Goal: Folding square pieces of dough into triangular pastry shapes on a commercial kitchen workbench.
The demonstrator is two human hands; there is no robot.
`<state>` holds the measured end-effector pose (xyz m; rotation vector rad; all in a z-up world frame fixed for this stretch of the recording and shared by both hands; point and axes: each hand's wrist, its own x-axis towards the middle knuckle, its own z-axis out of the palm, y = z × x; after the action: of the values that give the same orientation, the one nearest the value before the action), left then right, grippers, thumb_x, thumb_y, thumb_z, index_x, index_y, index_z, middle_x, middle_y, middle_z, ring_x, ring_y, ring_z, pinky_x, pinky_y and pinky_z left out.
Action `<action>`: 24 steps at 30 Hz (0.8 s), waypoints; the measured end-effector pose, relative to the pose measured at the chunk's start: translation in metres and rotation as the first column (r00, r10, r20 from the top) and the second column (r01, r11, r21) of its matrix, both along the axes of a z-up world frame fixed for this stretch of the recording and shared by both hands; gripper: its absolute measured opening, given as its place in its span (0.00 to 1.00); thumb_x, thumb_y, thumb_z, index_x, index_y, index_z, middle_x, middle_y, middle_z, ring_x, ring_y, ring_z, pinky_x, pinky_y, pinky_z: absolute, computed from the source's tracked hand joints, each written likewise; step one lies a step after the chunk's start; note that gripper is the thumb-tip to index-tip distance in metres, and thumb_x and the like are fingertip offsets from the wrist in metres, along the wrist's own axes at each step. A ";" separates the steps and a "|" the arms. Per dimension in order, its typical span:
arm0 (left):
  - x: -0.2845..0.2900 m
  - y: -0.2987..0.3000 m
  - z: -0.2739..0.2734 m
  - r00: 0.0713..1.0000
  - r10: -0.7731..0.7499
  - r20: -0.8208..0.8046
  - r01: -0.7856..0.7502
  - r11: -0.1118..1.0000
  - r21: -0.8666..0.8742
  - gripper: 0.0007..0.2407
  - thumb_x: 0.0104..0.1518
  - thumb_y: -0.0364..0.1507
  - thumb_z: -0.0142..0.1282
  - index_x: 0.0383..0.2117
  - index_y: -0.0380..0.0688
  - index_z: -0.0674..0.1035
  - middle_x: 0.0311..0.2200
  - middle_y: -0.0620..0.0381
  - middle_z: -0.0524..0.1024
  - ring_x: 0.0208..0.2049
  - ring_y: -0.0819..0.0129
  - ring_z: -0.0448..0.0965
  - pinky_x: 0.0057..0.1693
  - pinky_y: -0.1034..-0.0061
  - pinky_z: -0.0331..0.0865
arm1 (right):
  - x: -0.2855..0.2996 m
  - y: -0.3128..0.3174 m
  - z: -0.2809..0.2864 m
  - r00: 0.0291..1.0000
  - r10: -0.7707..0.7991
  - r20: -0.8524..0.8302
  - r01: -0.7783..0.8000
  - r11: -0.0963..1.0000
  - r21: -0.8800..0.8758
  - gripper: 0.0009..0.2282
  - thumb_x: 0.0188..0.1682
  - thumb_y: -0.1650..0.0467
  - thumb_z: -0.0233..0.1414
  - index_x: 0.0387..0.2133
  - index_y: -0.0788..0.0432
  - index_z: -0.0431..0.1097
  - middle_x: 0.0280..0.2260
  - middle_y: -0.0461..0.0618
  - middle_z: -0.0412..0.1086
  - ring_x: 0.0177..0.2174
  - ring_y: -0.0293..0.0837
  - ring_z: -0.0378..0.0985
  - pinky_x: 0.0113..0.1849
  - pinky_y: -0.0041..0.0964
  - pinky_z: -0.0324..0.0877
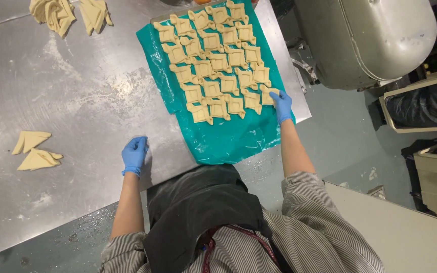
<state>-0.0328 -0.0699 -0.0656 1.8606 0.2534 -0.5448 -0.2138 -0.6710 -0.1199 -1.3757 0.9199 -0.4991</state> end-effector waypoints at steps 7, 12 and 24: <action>-0.002 -0.004 -0.003 0.996 -0.007 0.093 0.005 1.000 0.025 0.08 0.61 0.29 0.60 0.39 0.38 0.85 0.25 0.59 0.80 0.26 0.79 0.76 0.36 0.82 0.70 | 0.008 0.018 0.030 0.946 0.016 -0.325 -0.183 0.852 -0.490 0.17 0.45 0.74 0.63 0.48 0.65 0.75 0.42 0.55 0.76 0.42 0.43 0.79 0.44 0.36 0.73; -0.002 -0.001 -0.006 0.997 -0.023 0.079 0.022 1.000 0.019 0.08 0.62 0.30 0.60 0.38 0.38 0.85 0.26 0.61 0.81 0.26 0.79 0.76 0.36 0.83 0.71 | 0.003 0.022 0.032 0.990 0.086 -0.113 -0.100 0.987 -0.128 0.26 0.42 0.74 0.58 0.57 0.59 0.65 0.50 0.59 0.74 0.44 0.47 0.80 0.43 0.41 0.77; 0.002 0.001 0.003 1.000 -0.014 -0.026 0.014 1.000 0.009 0.08 0.61 0.32 0.60 0.37 0.40 0.85 0.23 0.60 0.79 0.21 0.79 0.72 0.30 0.81 0.65 | -0.004 -0.011 -0.003 0.965 0.029 -0.260 -0.052 0.995 -0.082 0.16 0.49 0.77 0.57 0.51 0.63 0.70 0.40 0.56 0.77 0.32 0.44 0.82 0.26 0.33 0.77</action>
<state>-0.0311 -0.0693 -0.0629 1.8665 0.2608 -0.5792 -0.2182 -0.6815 -0.1232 -1.5625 1.0887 -0.3359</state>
